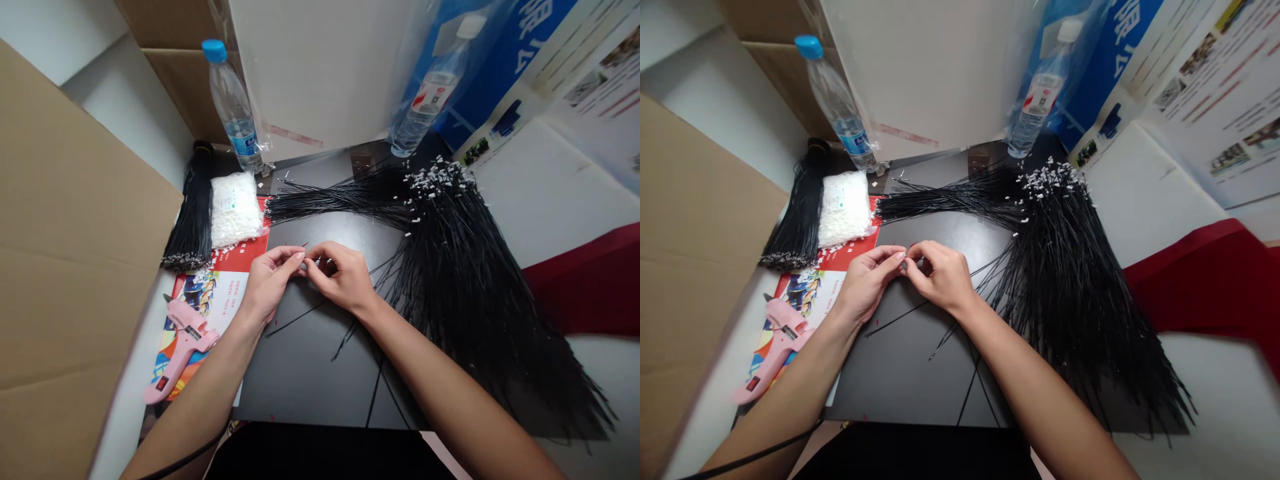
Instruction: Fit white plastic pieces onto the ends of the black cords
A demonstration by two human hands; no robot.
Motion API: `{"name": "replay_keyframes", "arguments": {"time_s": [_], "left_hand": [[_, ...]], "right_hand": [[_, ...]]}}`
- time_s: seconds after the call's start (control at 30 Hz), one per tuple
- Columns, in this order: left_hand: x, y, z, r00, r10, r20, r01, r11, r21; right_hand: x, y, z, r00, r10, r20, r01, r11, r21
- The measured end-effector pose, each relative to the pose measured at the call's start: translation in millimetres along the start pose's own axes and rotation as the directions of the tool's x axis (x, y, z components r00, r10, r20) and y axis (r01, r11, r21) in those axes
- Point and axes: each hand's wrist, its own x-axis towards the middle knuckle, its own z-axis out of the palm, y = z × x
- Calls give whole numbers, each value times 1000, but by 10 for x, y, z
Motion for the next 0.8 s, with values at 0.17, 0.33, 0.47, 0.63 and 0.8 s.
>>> {"name": "replay_keyframes", "arguments": {"time_s": [0.17, 0.33, 0.47, 0.63, 0.8], "left_hand": [[4, 7, 2, 1000, 2, 0, -2, 1000, -16], [1, -12, -2, 1000, 24, 2, -24, 1000, 7], [-3, -30, 11, 998, 58, -7, -58, 998, 34], [1, -52, 31, 996, 82, -38, -80, 995, 54], [19, -68, 24, 996, 82, -35, -82, 997, 3]], "right_hand": [[7, -1, -11, 1000, -14, -16, 14, 1000, -19], [16, -9, -4, 999, -17, -31, 17, 1000, 0], [22, -6, 22, 999, 13, -30, -13, 1000, 14], [19, -14, 47, 999, 51, -12, -50, 999, 16], [16, -19, 58, 997, 74, -28, -74, 997, 6]]}}
